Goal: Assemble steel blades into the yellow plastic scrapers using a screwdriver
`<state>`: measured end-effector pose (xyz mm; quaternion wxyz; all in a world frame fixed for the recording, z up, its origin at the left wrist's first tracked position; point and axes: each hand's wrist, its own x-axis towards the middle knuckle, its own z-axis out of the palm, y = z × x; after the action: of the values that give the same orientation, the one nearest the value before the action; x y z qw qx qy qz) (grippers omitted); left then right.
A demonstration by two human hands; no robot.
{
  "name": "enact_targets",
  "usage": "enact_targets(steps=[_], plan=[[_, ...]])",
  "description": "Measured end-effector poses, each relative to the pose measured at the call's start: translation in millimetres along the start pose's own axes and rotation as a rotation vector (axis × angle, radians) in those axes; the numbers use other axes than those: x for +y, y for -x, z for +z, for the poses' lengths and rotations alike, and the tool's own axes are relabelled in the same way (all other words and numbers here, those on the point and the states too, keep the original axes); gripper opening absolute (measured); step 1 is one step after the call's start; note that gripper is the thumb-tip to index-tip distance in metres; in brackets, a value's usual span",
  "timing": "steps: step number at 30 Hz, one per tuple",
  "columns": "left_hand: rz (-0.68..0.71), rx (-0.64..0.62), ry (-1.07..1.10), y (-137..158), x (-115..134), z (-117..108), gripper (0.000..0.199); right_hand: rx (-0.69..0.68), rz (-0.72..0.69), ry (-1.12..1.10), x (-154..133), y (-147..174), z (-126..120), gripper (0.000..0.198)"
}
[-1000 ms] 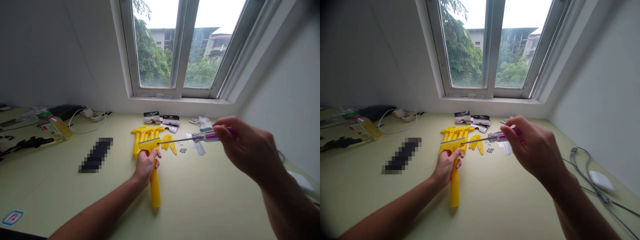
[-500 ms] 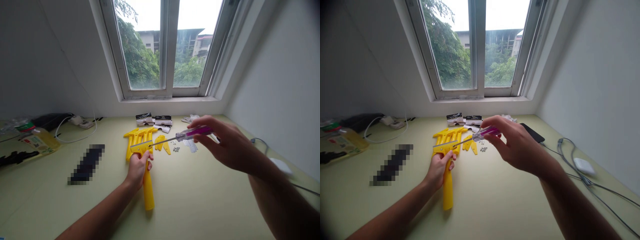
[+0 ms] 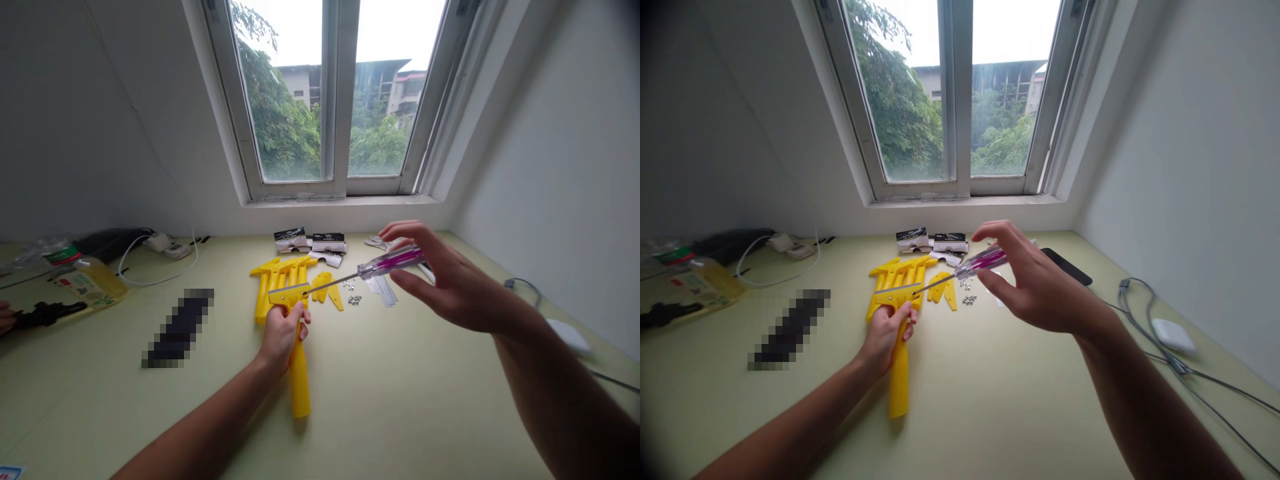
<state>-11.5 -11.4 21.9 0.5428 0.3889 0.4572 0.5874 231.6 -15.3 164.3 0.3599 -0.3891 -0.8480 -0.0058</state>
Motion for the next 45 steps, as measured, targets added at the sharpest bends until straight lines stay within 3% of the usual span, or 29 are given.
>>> enact_targets(steps=[2, 5, 7, 10, 15, 20, 24, 26, 30, 33, 39, 45], plan=[[0.01, -0.007, -0.007, -0.6, 0.5, -0.2, 0.025, 0.017, -0.023, -0.042, 2.5, -0.3, 1.3, 0.029], [0.02, -0.028, -0.012, -0.6, 0.8, -0.5, 0.024, 0.154, 0.115, 0.1, 5.0, -0.9, 2.6, 0.027], [0.019, -0.024, -0.014, -0.7, 1.0, -1.1, 0.024, 0.107, 0.108, 0.088, 5.8, -0.9, 2.6, 0.031], [0.027, -0.018, -0.005, -1.2, 1.2, -1.7, 0.023, 0.004, -0.01, -0.052, 6.4, -0.1, 3.0, 0.033], [0.009, -0.034, -0.001, -1.2, 0.2, -1.0, 0.025, 0.172, 0.088, 0.121, 6.4, 0.4, 5.7, 0.028], [0.006, -0.017, 0.001, -0.6, -0.7, -0.4, 0.026, -0.028, -0.042, -0.091, 3.9, -0.1, 1.4, 0.032], [-0.007, -0.035, -0.017, 0.4, -0.6, 0.2, 0.025, 0.097, 0.115, 0.059, 1.8, -0.2, 3.1, 0.026], [-0.019, -0.025, -0.023, -0.6, -0.9, -0.4, 0.024, 0.065, 0.158, 0.07, 2.9, -0.3, 4.8, 0.027], [-0.007, -0.011, -0.027, -2.5, -2.1, -1.6, 0.024, -0.113, 0.031, -0.16, 9.6, -1.2, 2.4, 0.029], [-0.025, -0.026, -0.033, -0.1, -4.0, 0.3, 0.025, -0.07, 0.006, -0.157, 13.1, -2.5, -1.1, 0.024], [-0.06, -0.008, -0.051, 1.7, -6.9, 3.7, 0.027, 0.054, 0.073, -0.104, 11.1, -2.9, 5.7, 0.026], [-0.017, 0.041, -0.048, -3.3, -5.8, 0.1, 0.026, 0.082, 0.283, -0.21, 5.6, -3.7, 15.1, 0.033]])
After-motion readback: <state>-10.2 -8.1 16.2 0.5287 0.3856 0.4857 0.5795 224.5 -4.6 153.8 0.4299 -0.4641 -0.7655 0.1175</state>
